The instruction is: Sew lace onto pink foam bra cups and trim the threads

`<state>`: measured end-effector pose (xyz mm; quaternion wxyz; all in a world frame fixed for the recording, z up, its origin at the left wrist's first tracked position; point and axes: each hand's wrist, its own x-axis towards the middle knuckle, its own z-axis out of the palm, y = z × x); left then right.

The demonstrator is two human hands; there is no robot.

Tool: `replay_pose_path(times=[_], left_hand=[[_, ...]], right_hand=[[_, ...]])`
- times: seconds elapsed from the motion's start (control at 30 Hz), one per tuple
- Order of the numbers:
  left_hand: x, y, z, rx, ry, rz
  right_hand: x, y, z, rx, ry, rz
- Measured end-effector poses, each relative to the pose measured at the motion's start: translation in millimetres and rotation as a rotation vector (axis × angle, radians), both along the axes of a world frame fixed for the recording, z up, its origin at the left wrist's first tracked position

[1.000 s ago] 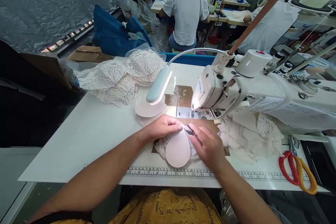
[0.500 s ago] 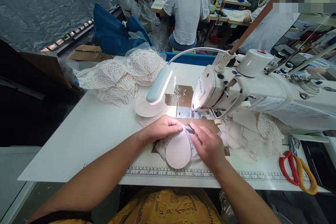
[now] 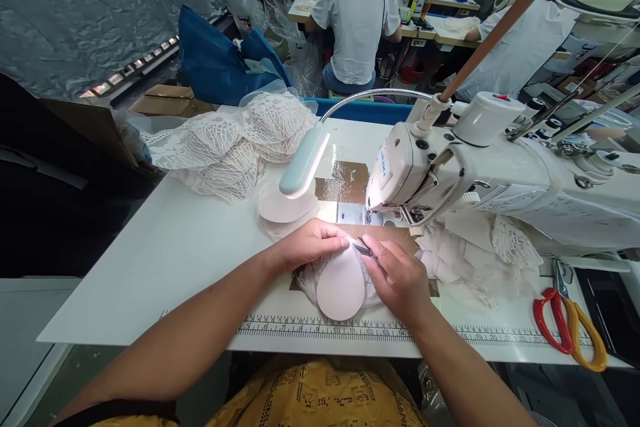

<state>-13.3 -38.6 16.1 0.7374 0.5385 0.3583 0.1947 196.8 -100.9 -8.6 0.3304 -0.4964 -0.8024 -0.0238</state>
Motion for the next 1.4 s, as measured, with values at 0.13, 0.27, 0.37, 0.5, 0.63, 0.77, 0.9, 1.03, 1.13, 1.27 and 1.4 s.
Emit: replay_pose_path(times=[0.13,0.27,0.37,0.5,0.63,0.77,0.9,1.03,1.13,1.27,1.4], left_hand=[[-0.6,0.5,-0.2,0.010,0.013,-0.007],[-0.6,1.1,-1.1,0.022,0.020,-0.016],[-0.2,0.4,-1.8,0.024,0.025,-0.016],[0.7,-0.6,-2.3,0.030,0.036,-0.038],[1.7,0.8,-2.4,0.035,0.035,-0.055],[2.3,1.6,-1.9,0.050,0.029,-0.062],[1.9,0.2,-1.1,0.041,0.040,-0.034],[0.8,-0.4,-1.2,0.016,0.025,-0.024],[0.1,0.0,-1.2,0.019,0.019,-0.019],[-0.2,0.3,-0.6,0.018,0.016,-0.018],[-0.4,0.1,-1.0,0.029,0.017,-0.018]], right_hand=[[-0.2,1.0,-1.8,0.042,0.012,-0.002],[-1.0,1.5,-2.6,0.073,0.016,-0.004],[-1.8,1.2,-2.2,0.083,0.013,-0.007],[-2.8,1.4,-2.1,0.081,-0.003,-0.007],[-3.4,3.0,-2.3,0.096,-0.009,-0.006],[-2.5,5.2,-1.0,0.126,0.009,-0.008],[0.1,4.7,1.3,0.105,0.068,-0.030],[2.2,2.0,1.1,0.089,0.075,0.006],[2.3,1.2,-1.0,0.086,0.033,0.029],[1.5,1.9,-2.8,0.102,-0.002,0.015],[1.2,2.4,-2.6,0.111,-0.007,0.010]])
